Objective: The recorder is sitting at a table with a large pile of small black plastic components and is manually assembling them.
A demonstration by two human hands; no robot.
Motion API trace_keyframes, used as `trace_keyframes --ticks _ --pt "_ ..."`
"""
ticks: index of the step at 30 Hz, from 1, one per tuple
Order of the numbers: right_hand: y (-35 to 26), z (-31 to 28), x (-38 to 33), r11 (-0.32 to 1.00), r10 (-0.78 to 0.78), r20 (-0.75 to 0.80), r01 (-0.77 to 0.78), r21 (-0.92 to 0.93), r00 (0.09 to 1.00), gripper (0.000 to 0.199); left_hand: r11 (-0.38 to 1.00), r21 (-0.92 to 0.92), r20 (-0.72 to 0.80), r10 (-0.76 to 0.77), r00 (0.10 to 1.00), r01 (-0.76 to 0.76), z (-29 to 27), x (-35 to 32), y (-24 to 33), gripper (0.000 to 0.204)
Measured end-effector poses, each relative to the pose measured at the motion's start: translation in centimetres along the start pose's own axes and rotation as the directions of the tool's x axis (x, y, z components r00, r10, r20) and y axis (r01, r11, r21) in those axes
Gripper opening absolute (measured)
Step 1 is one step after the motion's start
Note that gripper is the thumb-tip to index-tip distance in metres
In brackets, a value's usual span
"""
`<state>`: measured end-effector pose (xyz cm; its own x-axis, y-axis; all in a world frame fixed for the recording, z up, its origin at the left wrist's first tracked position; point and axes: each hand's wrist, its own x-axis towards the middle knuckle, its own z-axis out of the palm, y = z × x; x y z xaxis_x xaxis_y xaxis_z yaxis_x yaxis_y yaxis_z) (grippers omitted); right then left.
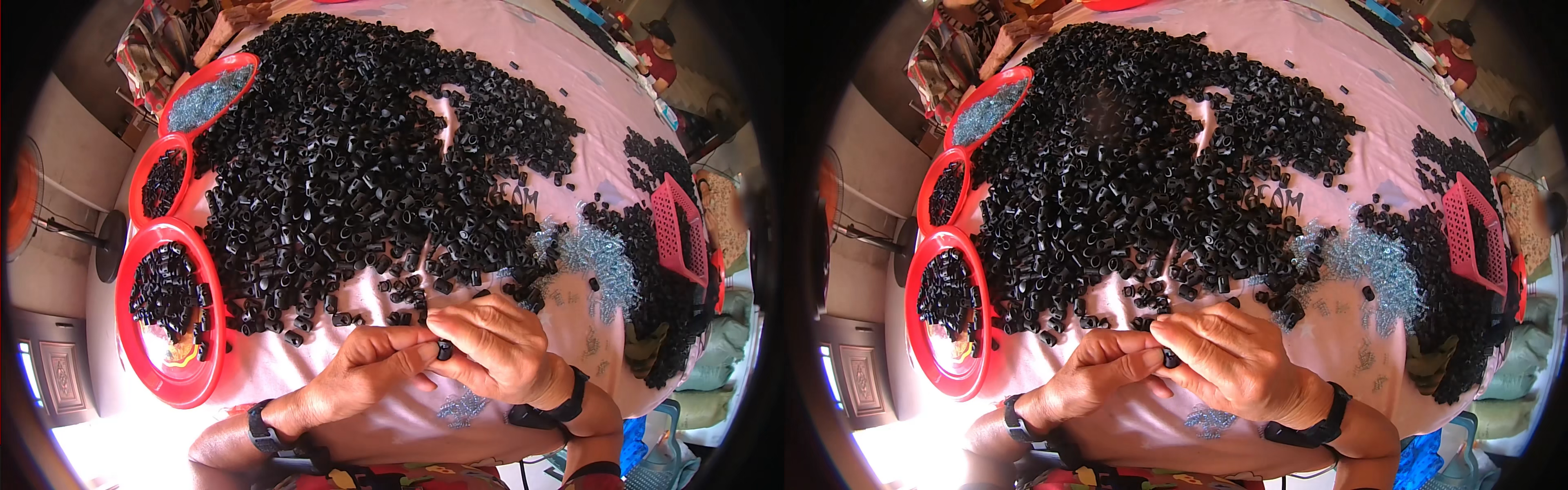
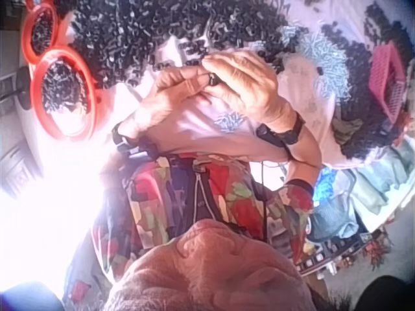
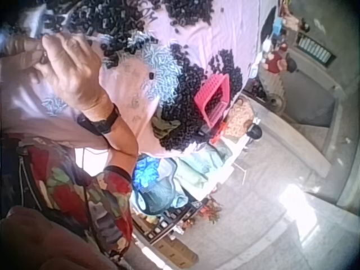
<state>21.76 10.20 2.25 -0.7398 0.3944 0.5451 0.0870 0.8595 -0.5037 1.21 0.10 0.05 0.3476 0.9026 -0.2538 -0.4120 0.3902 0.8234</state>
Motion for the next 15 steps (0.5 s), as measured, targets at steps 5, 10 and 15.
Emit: trace_keyframes --ticks 5,10,15 --pt "0.6 0.4 0.0 0.997 0.026 -0.02 -0.025 0.069 0.999 0.06 0.998 0.032 -0.025 -0.055 0.998 0.056 -0.2 0.1 0.4 0.036" --pt "0.1 0.6 -0.2 0.998 0.029 -0.024 -0.028 0.049 0.999 0.063 0.999 -0.03 -0.027 -0.043 0.999 0.042 0.4 -0.3 0.4 0.033" --pt "-0.6 -0.9 0.1 0.997 -0.026 -0.054 0.03 0.075 0.998 0.054 0.986 -0.163 -0.073 -0.002 0.997 -0.01 0.3 -1.1 0.9 0.019"
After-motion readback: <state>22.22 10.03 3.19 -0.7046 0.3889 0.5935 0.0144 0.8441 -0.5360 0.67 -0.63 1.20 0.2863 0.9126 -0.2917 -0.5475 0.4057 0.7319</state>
